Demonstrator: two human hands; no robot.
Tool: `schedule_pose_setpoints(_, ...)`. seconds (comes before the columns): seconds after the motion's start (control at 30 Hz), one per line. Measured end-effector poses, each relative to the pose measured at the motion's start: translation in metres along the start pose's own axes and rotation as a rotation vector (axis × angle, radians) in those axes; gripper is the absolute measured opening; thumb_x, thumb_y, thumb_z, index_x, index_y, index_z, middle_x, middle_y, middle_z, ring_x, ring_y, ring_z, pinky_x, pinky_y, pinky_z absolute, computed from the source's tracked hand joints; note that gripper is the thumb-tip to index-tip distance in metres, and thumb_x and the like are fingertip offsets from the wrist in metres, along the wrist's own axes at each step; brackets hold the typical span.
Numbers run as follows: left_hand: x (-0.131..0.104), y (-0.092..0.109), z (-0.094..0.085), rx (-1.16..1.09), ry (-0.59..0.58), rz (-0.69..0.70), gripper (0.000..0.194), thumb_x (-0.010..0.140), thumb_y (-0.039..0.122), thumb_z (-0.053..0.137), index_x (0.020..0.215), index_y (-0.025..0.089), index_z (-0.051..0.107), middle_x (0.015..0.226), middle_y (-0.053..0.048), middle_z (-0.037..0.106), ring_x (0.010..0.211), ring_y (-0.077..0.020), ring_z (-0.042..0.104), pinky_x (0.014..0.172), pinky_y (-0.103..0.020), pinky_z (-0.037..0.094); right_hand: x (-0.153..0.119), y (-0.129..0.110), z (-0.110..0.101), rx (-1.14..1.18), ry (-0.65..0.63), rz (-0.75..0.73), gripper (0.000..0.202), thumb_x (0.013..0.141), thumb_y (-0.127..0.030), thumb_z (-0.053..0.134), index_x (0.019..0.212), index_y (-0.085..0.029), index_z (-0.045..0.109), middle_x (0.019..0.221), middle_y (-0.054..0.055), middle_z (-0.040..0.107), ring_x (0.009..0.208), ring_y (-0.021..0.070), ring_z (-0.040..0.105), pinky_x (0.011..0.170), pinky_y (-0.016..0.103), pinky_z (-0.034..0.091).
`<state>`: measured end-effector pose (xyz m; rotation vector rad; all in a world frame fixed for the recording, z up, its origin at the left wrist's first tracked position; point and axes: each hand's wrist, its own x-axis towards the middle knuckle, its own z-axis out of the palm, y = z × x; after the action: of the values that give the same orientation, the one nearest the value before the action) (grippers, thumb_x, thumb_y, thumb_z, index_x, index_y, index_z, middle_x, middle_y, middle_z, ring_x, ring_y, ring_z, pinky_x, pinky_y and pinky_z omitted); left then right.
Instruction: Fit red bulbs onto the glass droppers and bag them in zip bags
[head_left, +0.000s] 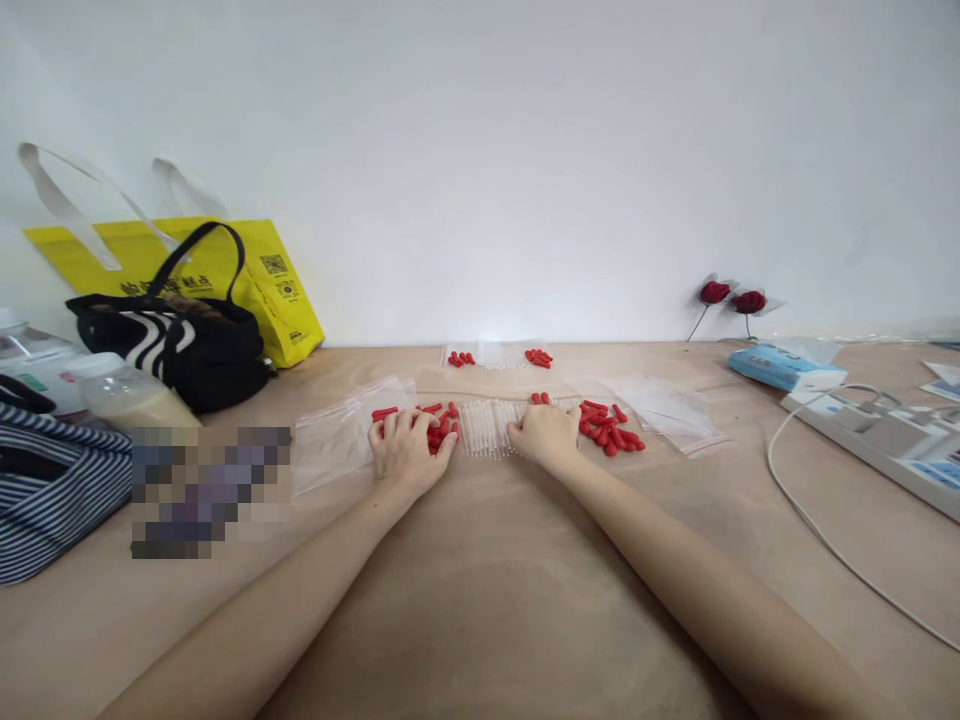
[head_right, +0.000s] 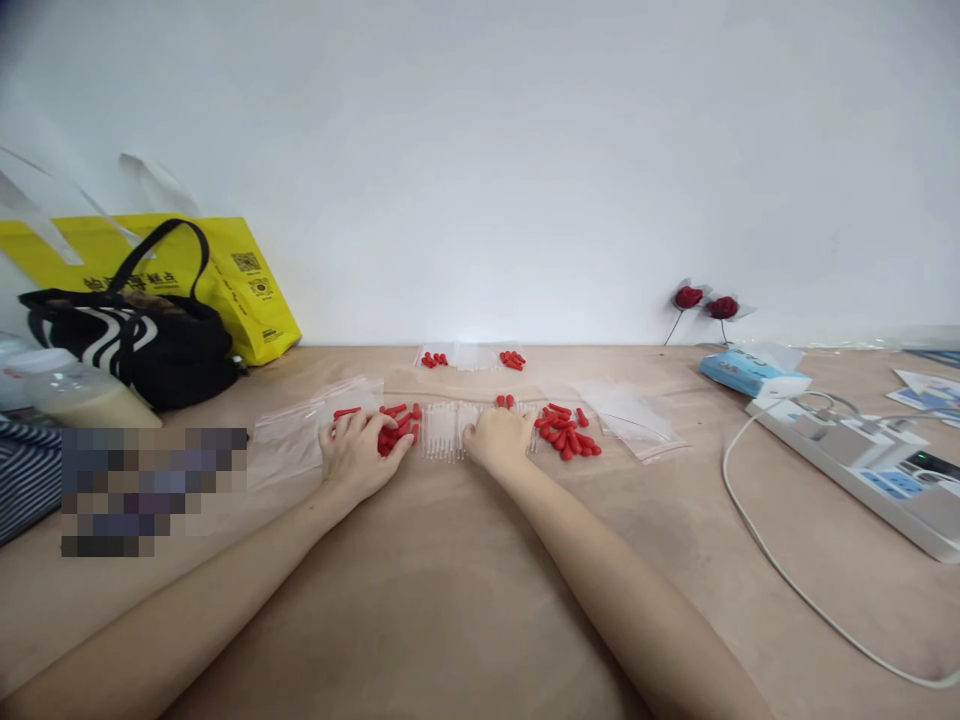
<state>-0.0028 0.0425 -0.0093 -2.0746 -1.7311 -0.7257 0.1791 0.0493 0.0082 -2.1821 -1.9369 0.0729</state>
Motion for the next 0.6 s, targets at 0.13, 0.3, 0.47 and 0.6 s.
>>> schedule_pose_setpoints(0.13, 0.003, 0.001, 0.0, -0.008, 0.047, -0.019, 0.02, 0.072, 0.04, 0.054, 0.068, 0.021, 0.059, 0.093, -0.006, 0.058, 0.092, -0.0266, 0.046, 0.083, -0.045, 0.025, 0.002, -0.003, -0.003, 0.001, -0.033, 0.016, 0.027, 0.072, -0.031, 0.045, 0.077, -0.014, 0.066, 0.08, 0.013, 0.066, 0.079, 0.0264, 0.059, 0.085, 0.049, 0.024)
schedule_pose_setpoints(0.3, 0.004, 0.0, 0.002, -0.04, 0.09, -0.003, 0.017, 0.07, 0.035, 0.056, 0.061, 0.021, 0.061, 0.093, -0.005, 0.06, 0.091, -0.0259, 0.047, 0.084, -0.046, 0.024, 0.004, -0.005, -0.001, -0.004, -0.038, 0.01, 0.022, 0.069, -0.027, 0.047, 0.073, -0.015, 0.065, 0.081, 0.013, 0.066, 0.079, 0.0261, 0.059, 0.086, 0.051, 0.022)
schedule_pose_setpoints(0.47, 0.004, 0.002, -0.001, -0.098, 0.149, 0.002, 0.012, 0.069, 0.029, 0.057, 0.062, 0.02, 0.062, 0.089, -0.005, 0.062, 0.088, -0.0254, 0.049, 0.085, -0.047, 0.026, 0.002, -0.006, -0.002, -0.007, -0.025, -0.022, 0.021, 0.071, -0.023, 0.045, 0.073, -0.014, 0.064, 0.08, 0.013, 0.066, 0.08, 0.0272, 0.059, 0.082, 0.049, 0.026)
schedule_pose_setpoints(0.6, -0.003, 0.008, -0.008, -0.255, 0.217, 0.106, 0.01, 0.07, 0.028, 0.058, 0.065, 0.02, 0.062, 0.088, -0.004, 0.061, 0.088, -0.0234, 0.05, 0.085, -0.044, 0.029, -0.005, 0.004, -0.007, -0.003, 0.006, -0.084, 0.021, 0.076, -0.022, 0.042, 0.076, -0.013, 0.061, 0.085, 0.016, 0.064, 0.087, 0.0281, 0.056, 0.079, 0.044, 0.029)
